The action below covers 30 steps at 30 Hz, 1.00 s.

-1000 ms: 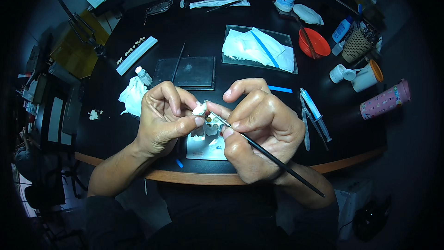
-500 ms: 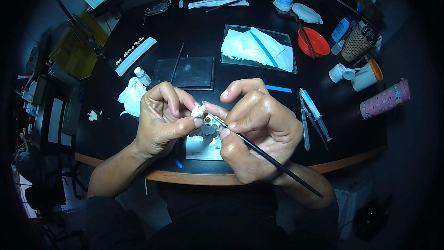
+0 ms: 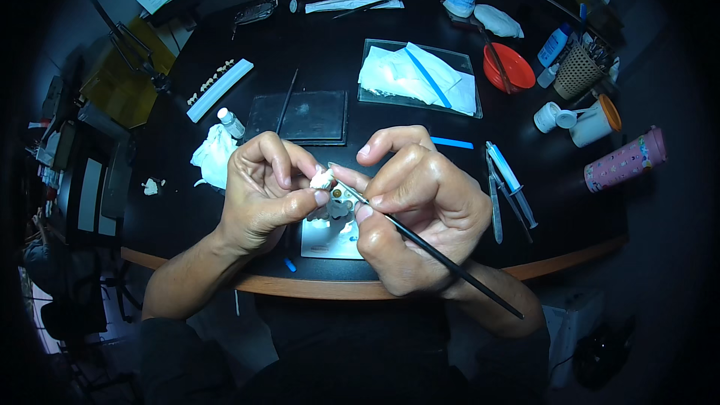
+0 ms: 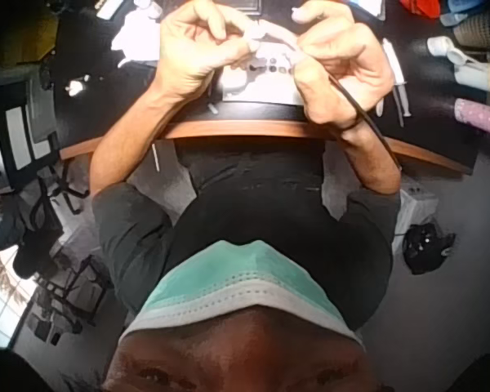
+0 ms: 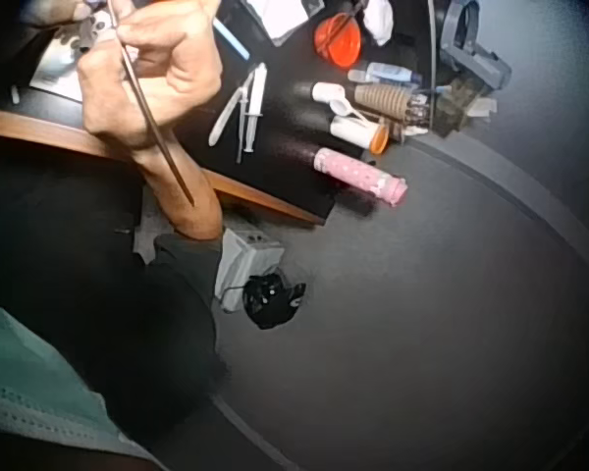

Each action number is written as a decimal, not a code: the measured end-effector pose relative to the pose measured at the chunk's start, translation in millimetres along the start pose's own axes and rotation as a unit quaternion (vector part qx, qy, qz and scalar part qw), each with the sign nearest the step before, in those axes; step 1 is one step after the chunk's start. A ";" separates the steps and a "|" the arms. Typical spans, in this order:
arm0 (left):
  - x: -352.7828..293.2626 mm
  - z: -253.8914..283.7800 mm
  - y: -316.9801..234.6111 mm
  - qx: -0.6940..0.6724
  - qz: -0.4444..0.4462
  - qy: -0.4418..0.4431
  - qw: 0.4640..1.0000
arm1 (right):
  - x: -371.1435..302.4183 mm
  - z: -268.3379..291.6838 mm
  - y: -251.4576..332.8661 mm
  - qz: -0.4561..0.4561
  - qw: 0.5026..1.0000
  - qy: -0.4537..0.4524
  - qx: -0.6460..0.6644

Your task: The person applies various shades of stain to dental crowns using a fine brush. They pick up individual crowns, dip the brush into a palette containing multiple colors, and paint details onto the surface of the crowns.

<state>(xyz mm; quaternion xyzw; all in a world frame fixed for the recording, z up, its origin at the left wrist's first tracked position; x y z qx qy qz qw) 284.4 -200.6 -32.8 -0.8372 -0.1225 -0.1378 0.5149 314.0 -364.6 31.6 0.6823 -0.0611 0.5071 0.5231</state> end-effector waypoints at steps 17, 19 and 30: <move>-1.7 3.7 9.9 -0.011 0.070 -0.010 0.997 | -7.4 13.6 -35.5 -0.135 0.973 -0.105 0.152; -2.1 5.0 10.5 -0.013 0.068 -0.016 0.998 | -8.0 12.8 -38.7 -0.150 0.966 -0.110 0.179; 0.7 2.9 12.8 -0.094 0.086 0.003 0.992 | -10.5 12.8 -37.5 -0.150 0.982 -0.049 0.108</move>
Point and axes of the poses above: each hand's wrist, its own x-axis towards the middle knuckle, its own z-axis out of the back of the hand, y = z × x, the point moved 9 cm from there along x, towards the middle knuckle, and after that the axes turned 1 degree about y, right-handed, at the moved point
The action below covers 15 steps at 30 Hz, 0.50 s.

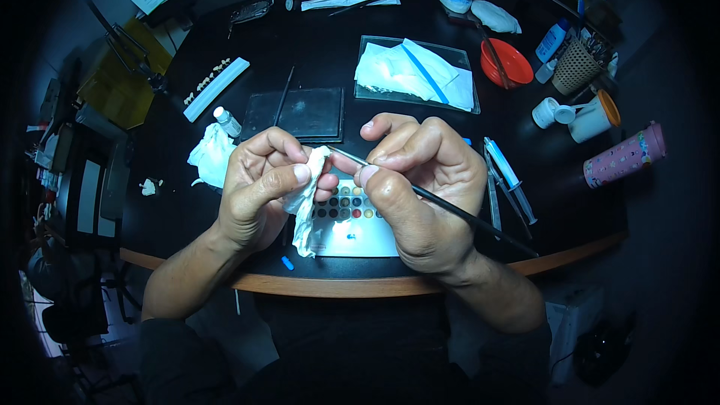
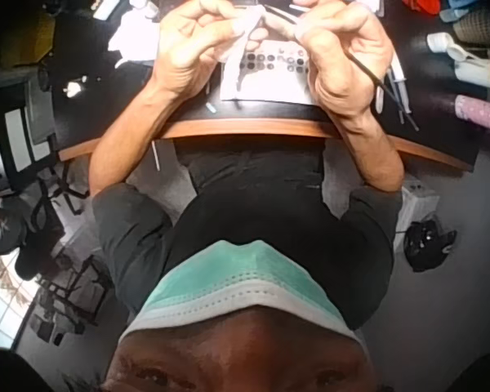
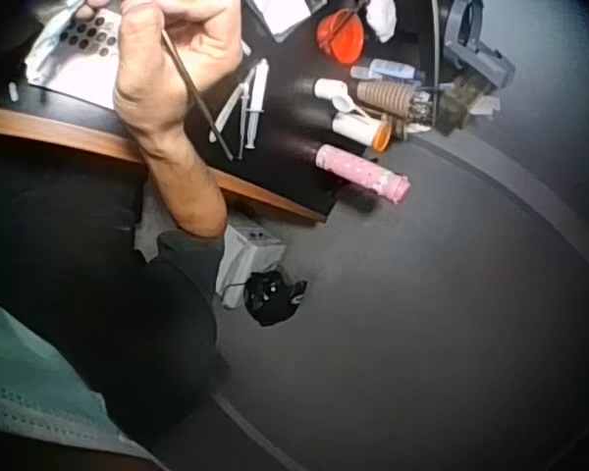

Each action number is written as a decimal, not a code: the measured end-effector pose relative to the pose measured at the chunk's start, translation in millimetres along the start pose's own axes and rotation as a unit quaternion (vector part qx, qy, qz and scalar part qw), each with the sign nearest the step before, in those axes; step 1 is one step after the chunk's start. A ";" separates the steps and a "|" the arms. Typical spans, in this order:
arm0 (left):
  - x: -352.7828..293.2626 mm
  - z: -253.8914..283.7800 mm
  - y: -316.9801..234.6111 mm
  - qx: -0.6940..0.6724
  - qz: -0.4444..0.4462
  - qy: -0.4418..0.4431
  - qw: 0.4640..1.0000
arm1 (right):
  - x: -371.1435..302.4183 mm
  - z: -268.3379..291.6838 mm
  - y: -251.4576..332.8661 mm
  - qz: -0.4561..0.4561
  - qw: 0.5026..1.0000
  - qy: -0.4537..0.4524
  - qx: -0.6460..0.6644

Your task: The person applies various shades of stain to dental crowns using a fine brush. They pick up individual crowns, dip the brush into a palette containing multiple colors, and paint details onto the surface of the crowns.

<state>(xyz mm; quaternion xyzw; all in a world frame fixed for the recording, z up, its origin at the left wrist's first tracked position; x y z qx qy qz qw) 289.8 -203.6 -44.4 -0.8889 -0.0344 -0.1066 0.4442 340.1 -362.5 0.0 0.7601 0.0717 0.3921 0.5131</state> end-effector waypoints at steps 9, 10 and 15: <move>-0.5 -2.5 -1.3 -0.014 0.003 0.018 1.000 | 3.2 -3.0 5.2 0.037 0.999 0.015 -0.024; -0.4 -2.4 -1.5 -0.013 0.002 0.017 1.000 | 3.2 -3.9 5.9 0.036 0.999 0.016 -0.023; 1.1 -3.3 1.2 -0.004 0.009 0.020 1.000 | 4.3 -1.6 8.4 0.061 0.998 -0.016 0.009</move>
Point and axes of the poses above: each hand's wrist, its own x-axis towards the middle knuckle, its own z-axis out of the back of the hand, y = z × x, the point moved 9 cm from there along x, towards the middle knuckle, and after that the axes turned 1 degree about y, right-handed, at the moved point
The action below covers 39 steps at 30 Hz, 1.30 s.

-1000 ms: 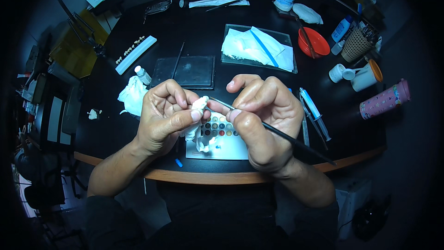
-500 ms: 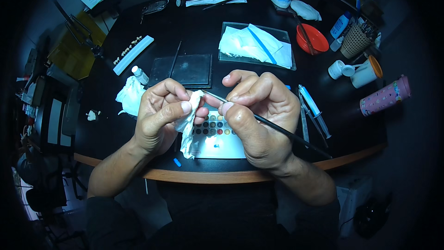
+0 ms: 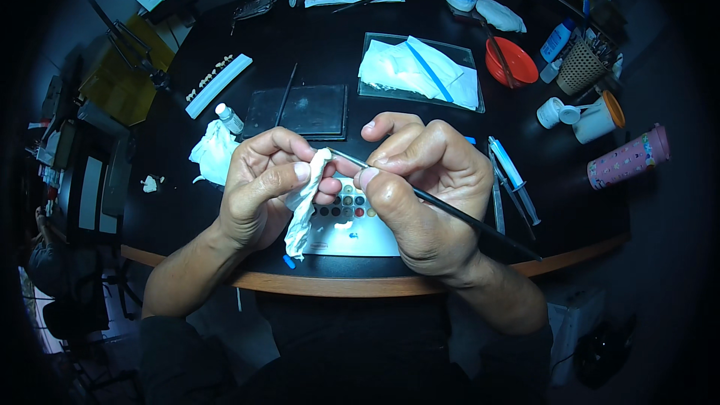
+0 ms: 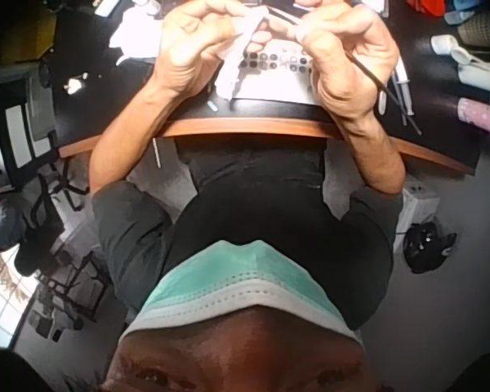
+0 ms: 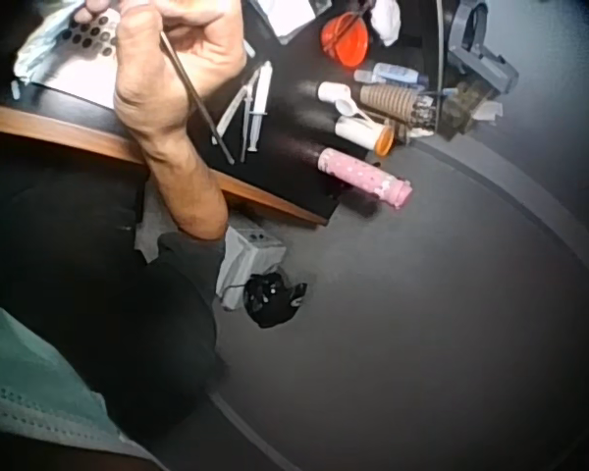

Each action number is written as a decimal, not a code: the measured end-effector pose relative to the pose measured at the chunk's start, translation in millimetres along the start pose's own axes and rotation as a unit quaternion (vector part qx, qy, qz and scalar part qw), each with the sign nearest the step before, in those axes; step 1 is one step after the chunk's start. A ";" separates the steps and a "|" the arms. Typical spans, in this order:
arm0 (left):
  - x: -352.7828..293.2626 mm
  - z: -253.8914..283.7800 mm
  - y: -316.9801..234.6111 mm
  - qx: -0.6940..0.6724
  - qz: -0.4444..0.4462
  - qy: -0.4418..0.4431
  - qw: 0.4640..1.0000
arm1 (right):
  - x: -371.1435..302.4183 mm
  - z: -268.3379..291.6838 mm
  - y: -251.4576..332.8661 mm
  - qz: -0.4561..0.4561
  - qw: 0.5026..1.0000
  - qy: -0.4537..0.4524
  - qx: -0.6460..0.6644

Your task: The person applies various shades of stain to dental crowns using a fine brush. They pick up individual crowns, dip the brush into a palette containing multiple colors, and paint details onto the surface of the crowns.

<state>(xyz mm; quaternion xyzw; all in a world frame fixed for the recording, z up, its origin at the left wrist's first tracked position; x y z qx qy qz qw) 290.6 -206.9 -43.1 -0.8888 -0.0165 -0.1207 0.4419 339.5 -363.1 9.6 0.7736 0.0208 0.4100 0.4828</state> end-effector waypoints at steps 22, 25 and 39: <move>-2.6 0.8 0.2 0.048 -0.011 -0.009 0.999 | -3.6 0.4 -1.4 -0.029 0.999 -0.020 -0.005; -2.8 0.5 0.0 0.046 -0.004 -0.014 0.999 | -3.2 -0.1 -1.3 -0.030 0.999 -0.019 -0.009; -2.8 -0.3 -0.3 0.034 -0.020 -0.005 0.999 | -4.8 0.0 1.9 -0.029 0.999 -0.035 -0.006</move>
Point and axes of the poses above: each hand's wrist, its own x-axis towards the middle knuckle, its own z-axis out of the back of the hand, y = z × x, the point moved 9 cm from there along x, towards the middle knuckle, and after that the axes turned 1 degree about y, right-handed, at the moved point
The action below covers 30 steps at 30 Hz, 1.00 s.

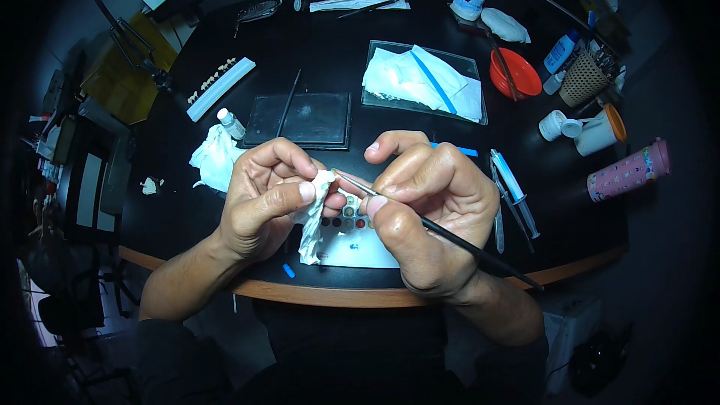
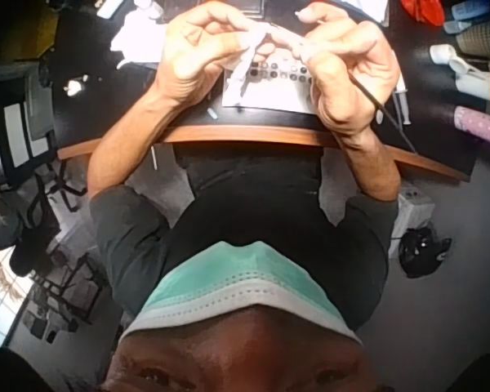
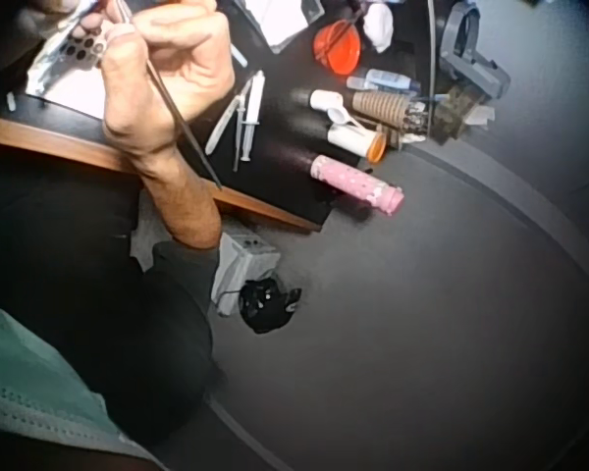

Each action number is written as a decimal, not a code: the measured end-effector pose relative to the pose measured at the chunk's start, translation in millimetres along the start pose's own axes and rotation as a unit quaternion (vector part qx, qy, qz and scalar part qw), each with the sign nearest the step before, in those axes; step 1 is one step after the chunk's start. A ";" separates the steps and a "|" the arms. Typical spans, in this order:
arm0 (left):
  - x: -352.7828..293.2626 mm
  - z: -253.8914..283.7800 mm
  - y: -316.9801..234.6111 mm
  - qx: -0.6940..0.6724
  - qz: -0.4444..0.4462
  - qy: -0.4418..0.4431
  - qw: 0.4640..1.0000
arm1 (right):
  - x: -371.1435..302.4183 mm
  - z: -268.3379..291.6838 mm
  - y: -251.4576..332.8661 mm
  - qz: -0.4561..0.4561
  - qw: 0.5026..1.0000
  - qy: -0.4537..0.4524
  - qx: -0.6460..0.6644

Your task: The person applies various shades of stain to dental crowns using a fine brush. They pick up individual crowns, dip the brush into a palette containing multiple colors, and paint details onto the surface of the crowns.

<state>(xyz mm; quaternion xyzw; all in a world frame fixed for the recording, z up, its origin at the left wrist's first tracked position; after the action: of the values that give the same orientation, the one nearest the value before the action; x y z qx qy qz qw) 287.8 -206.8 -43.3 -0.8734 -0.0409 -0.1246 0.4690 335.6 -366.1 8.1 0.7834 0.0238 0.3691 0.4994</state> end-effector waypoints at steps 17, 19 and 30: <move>-1.0 -2.4 -1.5 0.010 0.011 -0.015 1.000 | 4.6 -6.0 10.2 0.072 0.995 0.053 -0.037; -1.3 -1.4 -1.0 0.009 0.012 -0.017 1.000 | 4.1 -5.3 10.0 0.072 0.996 0.050 -0.031; -1.5 -1.0 -0.3 0.012 0.013 -0.012 1.000 | 4.0 -8.5 12.0 0.068 0.994 0.073 -0.036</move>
<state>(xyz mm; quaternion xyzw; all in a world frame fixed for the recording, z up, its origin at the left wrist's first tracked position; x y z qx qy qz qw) 286.1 -207.4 -42.9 -0.8698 -0.0369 -0.1074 0.4802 329.4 -364.0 21.8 0.7360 -0.0066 0.4587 0.4978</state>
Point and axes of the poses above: each hand's wrist, its own x-axis towards the middle knuckle, its own z-axis out of the back of the hand, y = z × x, the point moved 9 cm from there along x, towards the middle knuckle, and after that the axes turned 1 degree about y, right-handed, at the moved point
